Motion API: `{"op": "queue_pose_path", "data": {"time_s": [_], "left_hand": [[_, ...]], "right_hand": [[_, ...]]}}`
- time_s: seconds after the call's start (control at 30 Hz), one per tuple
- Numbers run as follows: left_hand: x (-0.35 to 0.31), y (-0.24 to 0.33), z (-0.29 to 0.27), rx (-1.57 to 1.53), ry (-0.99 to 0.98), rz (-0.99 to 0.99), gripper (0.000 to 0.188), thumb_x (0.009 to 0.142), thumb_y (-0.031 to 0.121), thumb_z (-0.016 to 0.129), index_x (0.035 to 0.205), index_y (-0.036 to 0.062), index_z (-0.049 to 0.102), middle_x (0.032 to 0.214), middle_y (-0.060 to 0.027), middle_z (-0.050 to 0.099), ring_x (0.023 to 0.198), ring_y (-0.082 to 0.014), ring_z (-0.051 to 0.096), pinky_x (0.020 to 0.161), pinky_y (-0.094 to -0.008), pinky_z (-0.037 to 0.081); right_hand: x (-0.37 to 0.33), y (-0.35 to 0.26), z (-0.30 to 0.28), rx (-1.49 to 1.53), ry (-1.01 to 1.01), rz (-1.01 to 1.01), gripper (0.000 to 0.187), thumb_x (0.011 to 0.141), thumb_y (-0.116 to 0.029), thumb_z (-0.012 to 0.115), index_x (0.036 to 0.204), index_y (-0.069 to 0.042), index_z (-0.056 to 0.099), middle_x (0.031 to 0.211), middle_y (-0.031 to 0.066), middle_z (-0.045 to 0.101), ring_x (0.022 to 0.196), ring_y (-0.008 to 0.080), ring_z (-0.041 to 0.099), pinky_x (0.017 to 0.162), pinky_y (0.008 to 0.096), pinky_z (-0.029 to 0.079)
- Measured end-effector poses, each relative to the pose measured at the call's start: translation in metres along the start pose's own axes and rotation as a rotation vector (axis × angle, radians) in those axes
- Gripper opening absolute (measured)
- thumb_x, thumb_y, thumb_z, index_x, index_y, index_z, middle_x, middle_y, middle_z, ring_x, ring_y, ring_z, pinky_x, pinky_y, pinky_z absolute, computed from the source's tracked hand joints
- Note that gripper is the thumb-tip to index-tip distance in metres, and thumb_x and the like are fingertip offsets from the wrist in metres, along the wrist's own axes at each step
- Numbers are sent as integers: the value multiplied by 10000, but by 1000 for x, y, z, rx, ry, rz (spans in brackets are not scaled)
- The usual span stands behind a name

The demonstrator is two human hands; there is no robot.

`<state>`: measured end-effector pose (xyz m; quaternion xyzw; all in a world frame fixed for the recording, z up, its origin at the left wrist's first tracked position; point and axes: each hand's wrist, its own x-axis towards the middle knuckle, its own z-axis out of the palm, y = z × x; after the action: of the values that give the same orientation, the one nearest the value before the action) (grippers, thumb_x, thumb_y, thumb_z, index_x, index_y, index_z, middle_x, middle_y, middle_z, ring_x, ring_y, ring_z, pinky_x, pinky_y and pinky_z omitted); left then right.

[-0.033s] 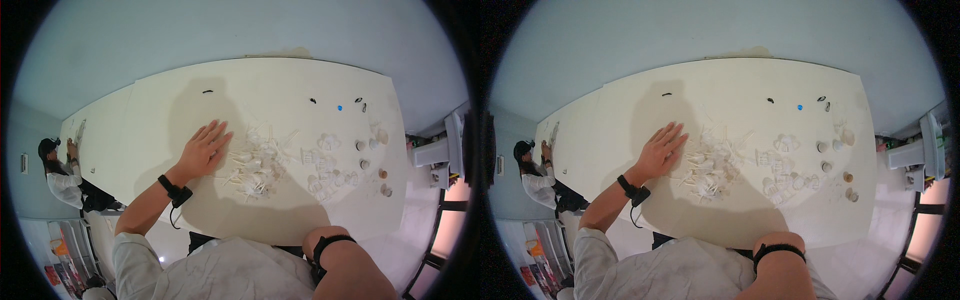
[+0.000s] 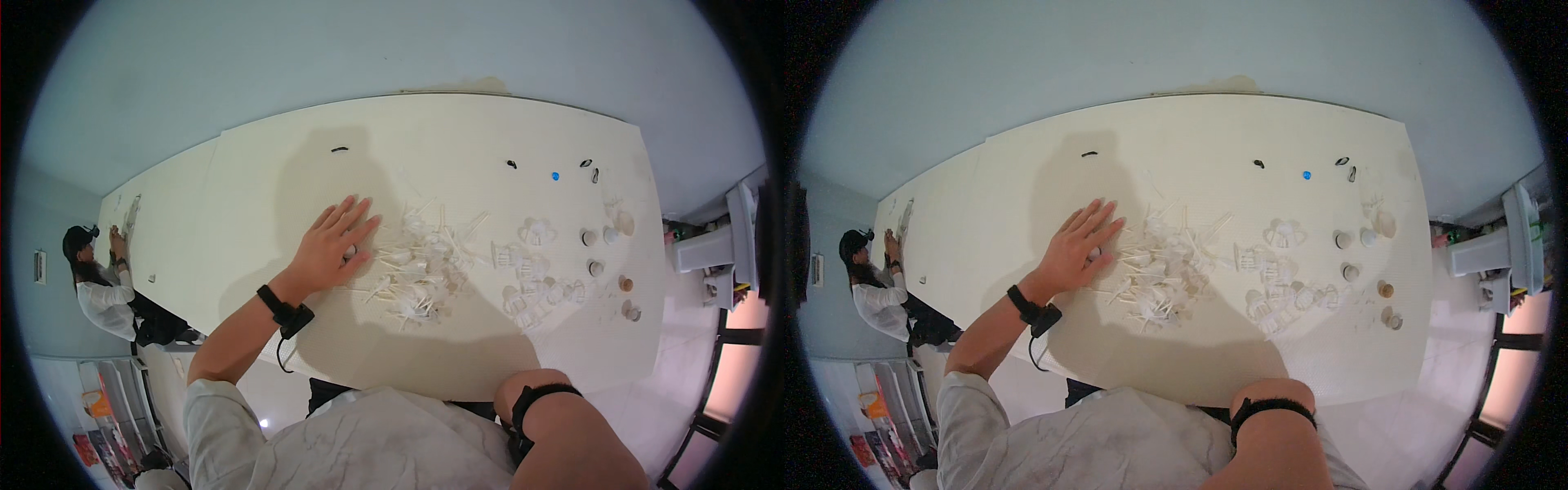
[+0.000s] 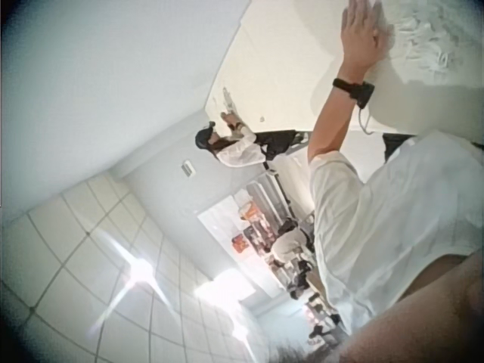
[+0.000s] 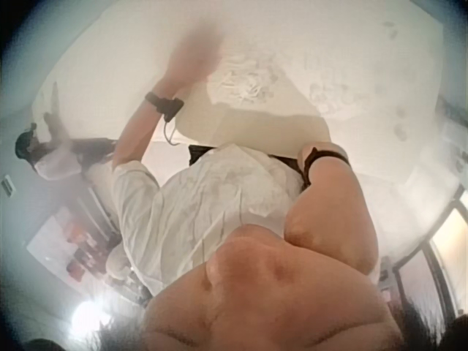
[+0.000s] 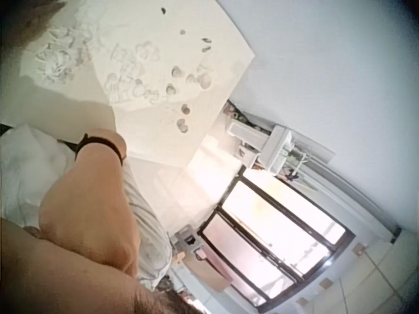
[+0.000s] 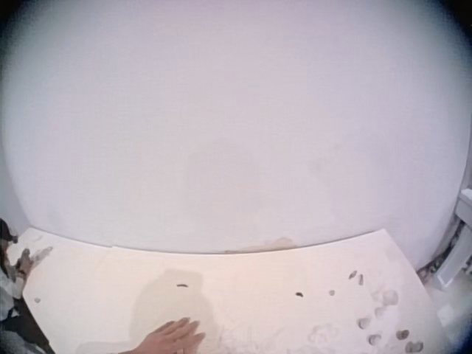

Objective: The recorder is assembling small plastic and rubber components at a table, possibly for a sports-related item like golf tees or markers.

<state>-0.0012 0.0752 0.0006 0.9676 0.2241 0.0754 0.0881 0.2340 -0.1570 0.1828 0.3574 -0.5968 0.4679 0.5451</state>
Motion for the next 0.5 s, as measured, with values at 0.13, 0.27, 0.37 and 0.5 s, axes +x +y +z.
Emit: {"op": "queue_pose_path", "data": {"time_s": [0.13,0.27,0.37,0.5], "left_hand": [[5,5,-20,35,-37,33,556,900,242,592,1445,164,511,1593,-125,342,1475,-374,289,1183,-539,258],[6,-2,-8,45,-109,147,560,911,287,571,1449,150,500,1590,-127,348,1479,-371,285,1194,-525,241],[6,-3,-5,44,-94,111,540,935,260,531,1450,102,488,1581,-129,362,1469,-373,302,1198,-500,248],[4,-8,3,12,-80,109,525,945,210,495,1445,49,478,1572,-135,376,1455,-375,325,1196,-476,267]], "right_hand": [[1,1,-2,5,-20,11,125,830,-179,600,759,-92,654,721,59,626,603,238,614,509,381,483],[1,0,-3,28,-33,26,123,827,-179,604,763,-89,658,726,62,630,604,242,616,506,386,485],[0,-1,-5,52,-19,49,129,832,-177,599,756,-90,656,721,61,627,597,244,613,501,388,482],[-2,2,4,-1,68,-7,155,849,-168,577,726,-96,637,700,57,609,581,241,599,491,381,469]]}}
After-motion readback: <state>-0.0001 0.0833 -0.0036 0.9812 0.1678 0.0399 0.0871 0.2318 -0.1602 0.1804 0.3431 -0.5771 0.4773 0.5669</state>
